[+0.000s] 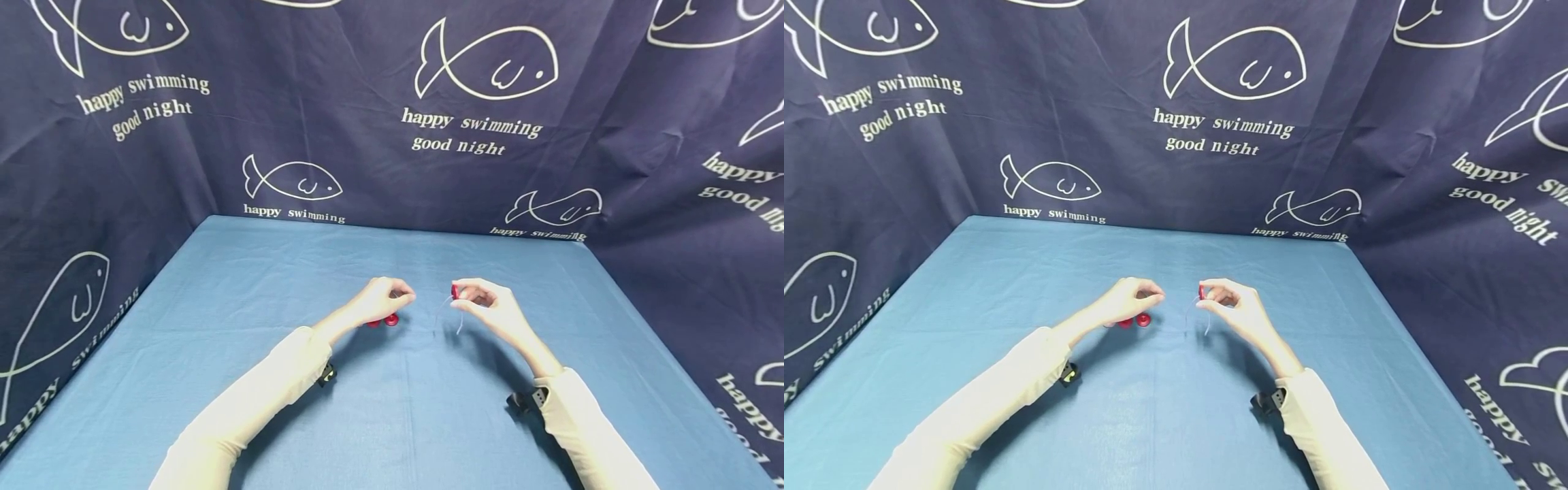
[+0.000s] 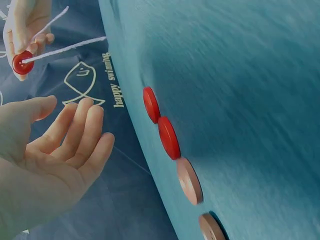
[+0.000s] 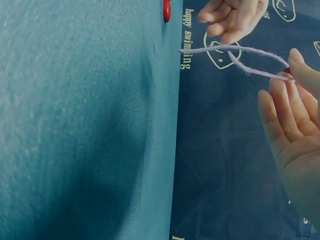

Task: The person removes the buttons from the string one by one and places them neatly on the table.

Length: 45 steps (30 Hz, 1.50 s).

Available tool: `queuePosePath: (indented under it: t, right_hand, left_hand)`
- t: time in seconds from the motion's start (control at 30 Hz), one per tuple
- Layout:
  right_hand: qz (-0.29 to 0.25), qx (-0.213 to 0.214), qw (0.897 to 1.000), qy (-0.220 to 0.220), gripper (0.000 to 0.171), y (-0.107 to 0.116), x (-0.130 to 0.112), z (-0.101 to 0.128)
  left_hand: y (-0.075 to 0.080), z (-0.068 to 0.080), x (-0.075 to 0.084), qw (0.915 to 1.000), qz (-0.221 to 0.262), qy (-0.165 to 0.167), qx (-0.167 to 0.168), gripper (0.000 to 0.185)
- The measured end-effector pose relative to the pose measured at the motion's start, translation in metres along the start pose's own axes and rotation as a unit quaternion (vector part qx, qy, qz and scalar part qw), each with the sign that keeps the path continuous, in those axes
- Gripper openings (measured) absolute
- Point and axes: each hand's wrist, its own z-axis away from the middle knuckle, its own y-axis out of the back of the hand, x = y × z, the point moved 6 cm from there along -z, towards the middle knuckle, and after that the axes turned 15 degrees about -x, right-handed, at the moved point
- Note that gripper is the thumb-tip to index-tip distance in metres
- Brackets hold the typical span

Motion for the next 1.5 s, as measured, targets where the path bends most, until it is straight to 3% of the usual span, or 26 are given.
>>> queuePosePath:
  t: [0.23,0.43,0.7,0.87,1.07,1.3,1.5]
  right_hand:
    - [0.005,-0.005,1.0,0.002,0.035,-0.003,-0.003,-0.001]
    - [0.0,-0.007,1.0,0.005,0.035,-0.005,-0.001,-0.001]
    - [-0.011,-0.008,1.0,0.01,0.036,-0.004,0.025,-0.006]
    - [-0.01,-0.009,1.0,0.015,0.035,-0.007,0.022,-0.006]
    - [-0.01,-0.015,1.0,0.009,0.034,-0.011,-0.005,-0.004]
    - [-0.015,-0.013,1.0,0.014,0.034,-0.012,-0.006,-0.004]
    - [-0.019,-0.016,0.999,0.024,0.034,-0.013,-0.008,-0.005]
  left_hand:
    - [-0.007,-0.006,0.005,0.9972,0.07,0.001,-0.028,0.031]
    - [-0.01,-0.006,0.013,0.994,0.101,-0.002,-0.041,0.036]
    - [-0.011,-0.011,0.016,0.9897,0.133,0.01,-0.052,0.039]
    - [-0.014,-0.013,0.02,0.9842,0.166,0.012,-0.062,0.042]
    - [-0.014,-0.014,0.024,0.9824,0.176,0.006,-0.063,0.038]
    - [-0.014,-0.013,0.027,0.9825,0.174,-0.013,-0.065,0.035]
    - [-0.015,-0.013,0.027,0.9837,0.167,-0.003,-0.066,0.034]
